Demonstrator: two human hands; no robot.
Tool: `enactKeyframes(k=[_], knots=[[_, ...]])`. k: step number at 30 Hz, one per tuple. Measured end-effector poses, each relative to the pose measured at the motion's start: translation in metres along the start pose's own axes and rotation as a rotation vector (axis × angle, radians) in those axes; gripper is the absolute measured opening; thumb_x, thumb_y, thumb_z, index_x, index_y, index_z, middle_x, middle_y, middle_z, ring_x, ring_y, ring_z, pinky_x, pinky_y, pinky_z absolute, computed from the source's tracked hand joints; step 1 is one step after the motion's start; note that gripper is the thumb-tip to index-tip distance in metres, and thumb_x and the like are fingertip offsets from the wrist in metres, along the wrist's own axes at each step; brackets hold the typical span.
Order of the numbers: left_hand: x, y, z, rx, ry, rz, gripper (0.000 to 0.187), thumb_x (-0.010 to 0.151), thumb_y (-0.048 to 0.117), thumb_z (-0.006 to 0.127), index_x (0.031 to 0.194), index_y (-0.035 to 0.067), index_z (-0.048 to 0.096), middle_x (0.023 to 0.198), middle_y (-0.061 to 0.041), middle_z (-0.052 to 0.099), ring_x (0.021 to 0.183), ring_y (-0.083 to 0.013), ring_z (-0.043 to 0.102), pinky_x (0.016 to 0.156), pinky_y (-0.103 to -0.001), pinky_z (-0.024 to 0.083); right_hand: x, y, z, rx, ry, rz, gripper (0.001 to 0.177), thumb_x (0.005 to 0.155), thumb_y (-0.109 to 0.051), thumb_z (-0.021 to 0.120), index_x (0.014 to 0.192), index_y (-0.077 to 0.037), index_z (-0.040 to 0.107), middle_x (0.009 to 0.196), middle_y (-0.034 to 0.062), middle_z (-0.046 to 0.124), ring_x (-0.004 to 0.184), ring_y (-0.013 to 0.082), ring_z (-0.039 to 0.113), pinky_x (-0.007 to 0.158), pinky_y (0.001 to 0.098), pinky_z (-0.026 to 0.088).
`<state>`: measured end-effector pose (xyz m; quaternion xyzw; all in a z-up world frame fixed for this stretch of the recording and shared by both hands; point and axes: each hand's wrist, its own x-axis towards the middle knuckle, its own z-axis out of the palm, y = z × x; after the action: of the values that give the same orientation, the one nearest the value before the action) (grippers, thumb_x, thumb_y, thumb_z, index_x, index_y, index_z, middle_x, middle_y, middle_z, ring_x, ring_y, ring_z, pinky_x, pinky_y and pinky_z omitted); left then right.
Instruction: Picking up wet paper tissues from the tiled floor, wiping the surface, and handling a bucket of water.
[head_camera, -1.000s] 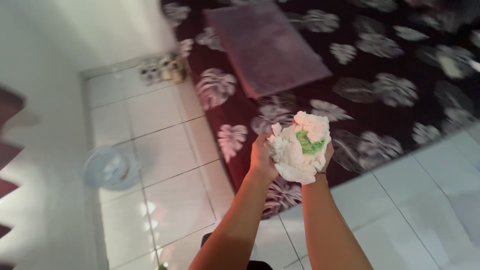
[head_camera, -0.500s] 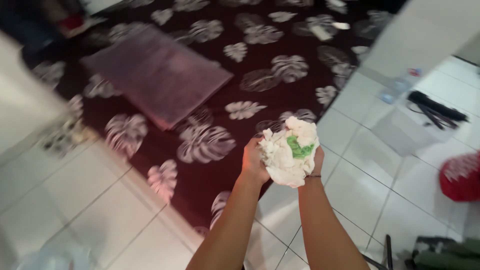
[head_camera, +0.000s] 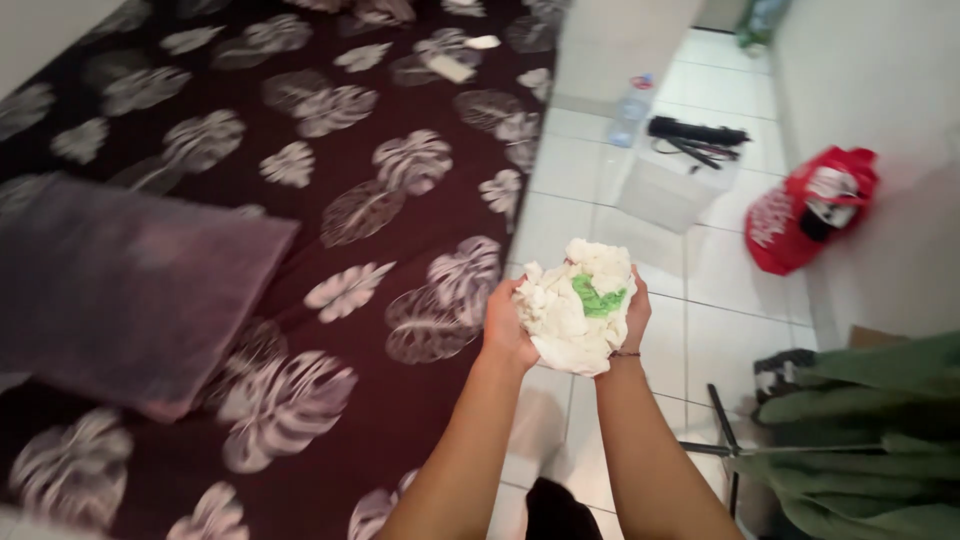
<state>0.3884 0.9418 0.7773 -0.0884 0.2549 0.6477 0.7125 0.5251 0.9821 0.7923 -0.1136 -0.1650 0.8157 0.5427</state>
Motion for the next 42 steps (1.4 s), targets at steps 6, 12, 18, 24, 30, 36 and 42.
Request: enactKeyframes(k=[6,12,18,24,30,36,42], knots=[[0.1,-0.051,0.057,0.025,-0.155,-0.082,0.044,0.092,0.029,0.045,0.121,0.001,0.064,0.123,-0.017,0.071,0.115,-0.0354,0.067,0.108,-0.05,0.05,0.058,-0.091,-0.045,-0.009,0.079,-0.083,0.055,0.102,-0.039,0.044,0.134,0.003,0.061,0.13,0.0224,0.067,0.12,0.0385,0.064,0.107,0.0501,0.051],[0.186,-0.108,0.135,0.102,-0.121,-0.19,0.048,0.091,0.03,0.043,0.123,-0.001,0.062,0.125,-0.02,0.069,0.118,-0.0379,0.065,0.108,-0.053,0.049,0.119,-0.203,-0.106,-0.054,0.079,-0.112,0.062,0.104,-0.046,0.045,0.139,0.004,0.058,0.134,0.0226,0.065,0.123,0.039,0.063,0.11,0.0501,0.049],[0.28,-0.173,0.178,0.109,-0.205,-0.267,0.049,0.09,0.03,0.045,0.125,-0.001,0.061,0.128,-0.02,0.068,0.119,-0.0382,0.064,0.109,-0.053,0.049,0.149,-0.295,-0.107,0.023,0.105,-0.066,0.088,0.092,-0.069,0.048,0.136,0.007,0.059,0.129,0.023,0.067,0.117,0.0386,0.066,0.105,0.0501,0.05],[0.357,-0.225,0.227,0.124,-0.24,-0.345,0.052,0.09,0.03,0.045,0.125,-0.005,0.062,0.127,-0.022,0.068,0.118,-0.0376,0.066,0.108,-0.05,0.051,0.194,-0.375,-0.186,-0.096,0.138,-0.235,0.069,0.102,-0.057,0.051,0.139,0.001,0.058,0.132,0.0216,0.066,0.12,0.0376,0.065,0.108,0.0506,0.05],[0.449,-0.258,0.276,0.161,-0.254,-0.406,0.053,0.091,0.03,0.045,0.128,-0.005,0.06,0.129,-0.023,0.067,0.121,-0.0382,0.065,0.11,-0.05,0.05,0.257,-0.439,-0.218,-0.129,0.174,-0.37,0.061,0.106,-0.049,0.049,0.139,0.001,0.059,0.131,0.0213,0.066,0.119,0.037,0.065,0.107,0.0506,0.051],[0.557,-0.276,0.346,0.201,-0.293,-0.477,0.056,0.091,0.032,0.043,0.128,-0.006,0.059,0.13,-0.024,0.066,0.12,-0.0396,0.064,0.11,-0.05,0.048,0.348,-0.509,-0.244,-0.14,0.184,-0.426,0.06,0.105,-0.045,0.042,0.139,0.003,0.056,0.131,0.0209,0.067,0.119,0.0363,0.067,0.107,0.0505,0.052],[0.649,-0.302,0.399,0.211,-0.303,-0.473,0.054,0.091,0.029,0.043,0.128,-0.006,0.059,0.131,-0.024,0.066,0.122,-0.0391,0.063,0.111,-0.05,0.048,0.426,-0.583,-0.269,-0.315,0.215,-0.555,0.053,0.109,-0.041,0.044,0.142,0.0,0.053,0.133,0.0182,0.064,0.12,0.0343,0.064,0.105,0.0517,0.051]])
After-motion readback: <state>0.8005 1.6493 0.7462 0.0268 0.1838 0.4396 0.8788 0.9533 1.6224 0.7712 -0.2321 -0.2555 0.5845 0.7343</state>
